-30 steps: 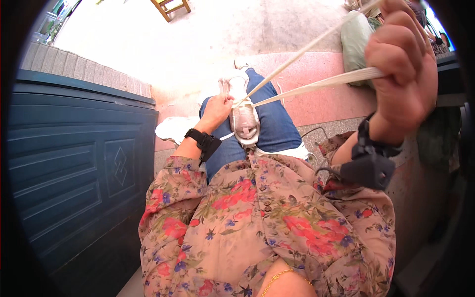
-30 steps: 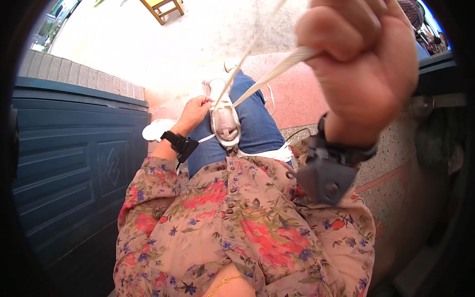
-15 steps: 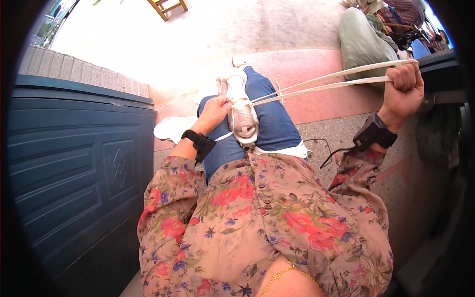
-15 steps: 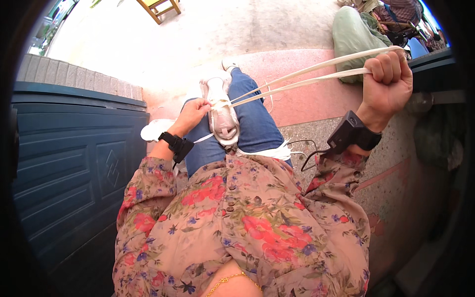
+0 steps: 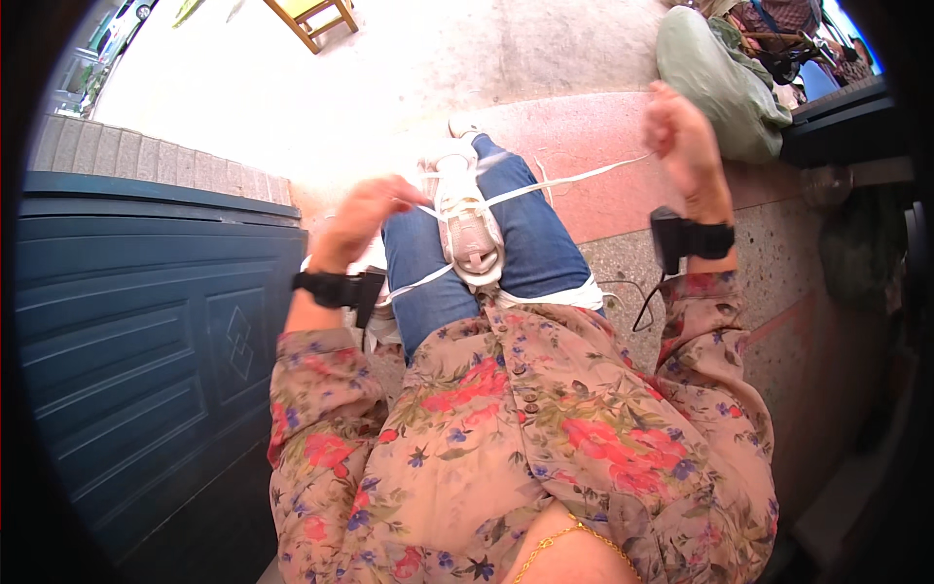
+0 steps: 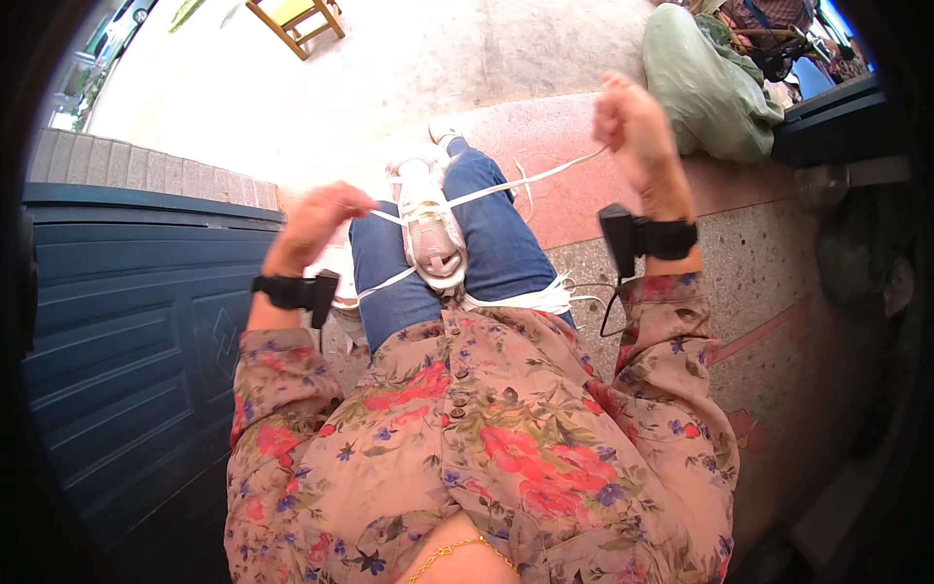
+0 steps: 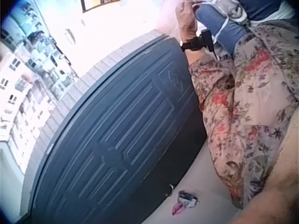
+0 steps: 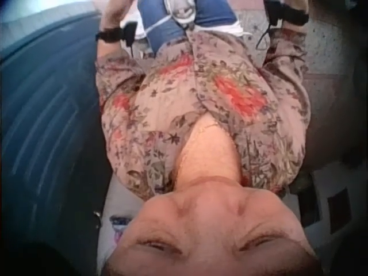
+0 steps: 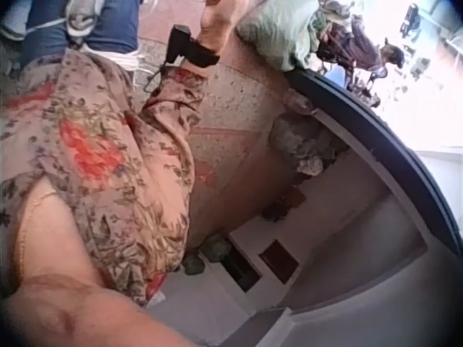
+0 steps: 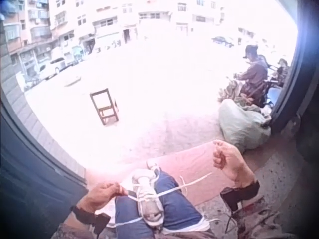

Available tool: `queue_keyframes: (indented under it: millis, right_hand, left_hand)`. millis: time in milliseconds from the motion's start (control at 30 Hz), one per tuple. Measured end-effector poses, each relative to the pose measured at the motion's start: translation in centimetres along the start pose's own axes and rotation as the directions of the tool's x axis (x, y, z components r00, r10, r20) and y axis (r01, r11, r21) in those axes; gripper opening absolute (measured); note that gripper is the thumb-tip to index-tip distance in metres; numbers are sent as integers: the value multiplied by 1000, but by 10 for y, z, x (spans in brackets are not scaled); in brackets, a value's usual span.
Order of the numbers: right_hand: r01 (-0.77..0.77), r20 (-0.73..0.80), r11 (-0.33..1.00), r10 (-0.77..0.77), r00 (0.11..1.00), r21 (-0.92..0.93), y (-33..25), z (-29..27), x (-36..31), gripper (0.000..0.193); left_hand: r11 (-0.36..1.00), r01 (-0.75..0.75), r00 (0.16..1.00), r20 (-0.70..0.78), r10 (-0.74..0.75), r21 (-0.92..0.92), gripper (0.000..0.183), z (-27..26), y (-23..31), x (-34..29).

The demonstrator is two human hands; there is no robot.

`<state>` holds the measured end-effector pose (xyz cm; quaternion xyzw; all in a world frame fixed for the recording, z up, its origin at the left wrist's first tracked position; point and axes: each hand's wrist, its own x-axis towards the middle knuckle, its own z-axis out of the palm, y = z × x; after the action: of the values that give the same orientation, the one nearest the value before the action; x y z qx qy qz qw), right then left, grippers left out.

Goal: The recorder is lacing a white shoe while sitting down.

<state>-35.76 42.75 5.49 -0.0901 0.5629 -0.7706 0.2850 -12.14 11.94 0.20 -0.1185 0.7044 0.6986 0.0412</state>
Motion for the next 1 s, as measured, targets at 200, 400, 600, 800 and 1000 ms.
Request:
queue_keyframes:
  millis: [200,400,600,800,1000]
  right_hand:
    - [-241,47,925,266,963,-294,113,26,-17,19]
    - [-261,184,876,358,915,-406,178,57,-31,20]
    - [-278,233,834,424,875,-476,186,78,-36,19]
    - [-277,155,790,421,894,-548,198,82,-39,17]
    - [-227,197,821,376,906,-525,200,80,-44,14]
  left_hand:
    - [574,-529,811,-570,128,-624,21,-141,62,-87]
    - [993,-73,732,-681,-7,-88,15,-112,-14,-69]
    - [818,75,950,-289,114,571,19,36,-65,5]
    - [373,153,965,-220,144,915,14,84,-68,16]
    - [263,112,963,-170,209,958,13,86,-68,6]
